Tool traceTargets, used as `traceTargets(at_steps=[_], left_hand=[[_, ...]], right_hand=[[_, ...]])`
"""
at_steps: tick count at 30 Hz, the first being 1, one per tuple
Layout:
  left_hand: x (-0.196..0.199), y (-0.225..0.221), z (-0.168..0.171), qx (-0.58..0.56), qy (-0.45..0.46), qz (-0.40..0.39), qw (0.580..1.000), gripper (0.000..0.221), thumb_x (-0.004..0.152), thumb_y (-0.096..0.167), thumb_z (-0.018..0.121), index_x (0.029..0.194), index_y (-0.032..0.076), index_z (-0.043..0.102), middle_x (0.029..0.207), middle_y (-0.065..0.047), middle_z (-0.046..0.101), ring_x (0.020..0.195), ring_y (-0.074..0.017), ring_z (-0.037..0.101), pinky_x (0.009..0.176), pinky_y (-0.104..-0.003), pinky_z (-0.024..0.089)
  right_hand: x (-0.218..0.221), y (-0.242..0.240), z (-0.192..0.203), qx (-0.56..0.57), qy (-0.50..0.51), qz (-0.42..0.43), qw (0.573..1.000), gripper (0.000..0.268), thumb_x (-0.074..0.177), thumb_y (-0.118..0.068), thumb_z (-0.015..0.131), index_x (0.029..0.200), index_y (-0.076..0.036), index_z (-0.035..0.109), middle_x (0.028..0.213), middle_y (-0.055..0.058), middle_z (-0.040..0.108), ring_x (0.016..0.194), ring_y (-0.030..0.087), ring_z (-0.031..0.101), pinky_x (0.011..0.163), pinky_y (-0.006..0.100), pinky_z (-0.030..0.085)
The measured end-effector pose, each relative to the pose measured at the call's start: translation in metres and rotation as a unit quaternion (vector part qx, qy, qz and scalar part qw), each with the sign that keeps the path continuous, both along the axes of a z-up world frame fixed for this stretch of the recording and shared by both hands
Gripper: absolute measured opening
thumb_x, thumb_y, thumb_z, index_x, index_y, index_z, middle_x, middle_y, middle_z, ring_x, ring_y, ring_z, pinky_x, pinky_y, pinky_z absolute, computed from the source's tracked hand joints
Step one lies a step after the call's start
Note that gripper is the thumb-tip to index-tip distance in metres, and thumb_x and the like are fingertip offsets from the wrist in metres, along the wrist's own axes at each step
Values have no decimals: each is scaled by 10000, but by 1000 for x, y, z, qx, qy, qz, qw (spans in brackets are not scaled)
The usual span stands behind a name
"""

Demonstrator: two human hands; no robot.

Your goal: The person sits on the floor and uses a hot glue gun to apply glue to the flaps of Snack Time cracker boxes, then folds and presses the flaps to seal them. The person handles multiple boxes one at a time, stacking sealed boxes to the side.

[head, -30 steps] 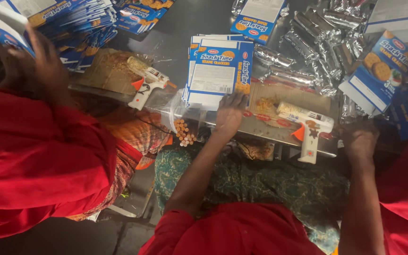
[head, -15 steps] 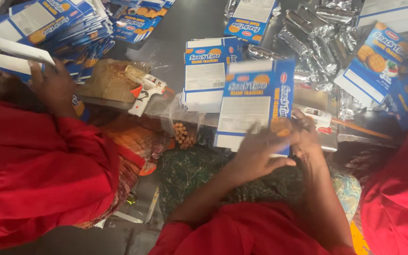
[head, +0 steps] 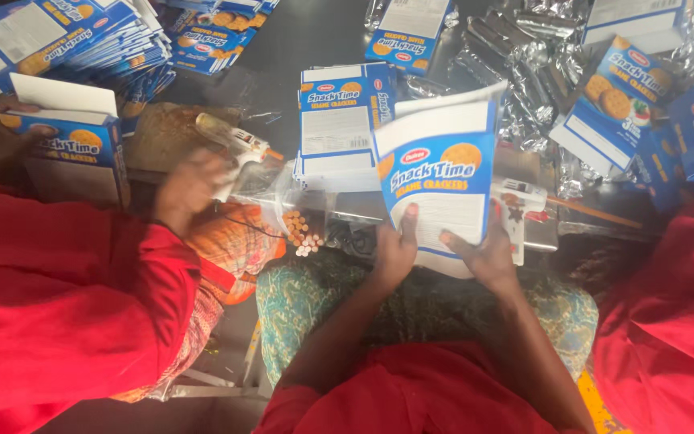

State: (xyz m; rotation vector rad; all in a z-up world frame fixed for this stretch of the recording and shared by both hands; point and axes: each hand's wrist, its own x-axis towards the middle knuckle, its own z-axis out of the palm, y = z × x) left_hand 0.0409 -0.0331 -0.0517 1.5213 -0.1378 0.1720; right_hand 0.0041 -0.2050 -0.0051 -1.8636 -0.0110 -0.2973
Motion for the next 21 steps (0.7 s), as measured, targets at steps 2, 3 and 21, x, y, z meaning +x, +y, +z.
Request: traceTargets(at_steps=[2, 3, 21], left_hand=[[0, 5, 10, 172, -3, 96, 980, 566, 974, 401, 697, 1358, 6, 566, 1096, -162, 752, 977, -205, 713, 861, -389, 586], [6, 12, 18, 205, -34, 117, 971, 657, 908, 393, 761, 1364, -19, 531, 1104, -183, 730, 966, -243, 705, 837, -404, 581], [0, 44, 41, 4, -229, -131, 964, 126, 1124, 118, 639, 1209, 56, 707, 1135, -91, 731, 1044, -151, 646, 971, -306, 537]], right_hand=[[-1, -3, -16, 44, 87, -19, 995, 605, 829, -143, 770, 1382, -31, 553, 1145, 99, 726, 981, 172, 675, 813, 328, 562], [-2, -8, -25, 75, 99, 6, 992, 583, 830, -143, 770, 1364, -22, 571, 1147, 102, 730, 984, 176, 682, 821, 332, 571], [-9, -41, -27, 152, -100, 44, 982, 175, 1046, -144, 667, 1132, -3, 724, 1061, 56, 719, 966, 103, 633, 867, 251, 521]])
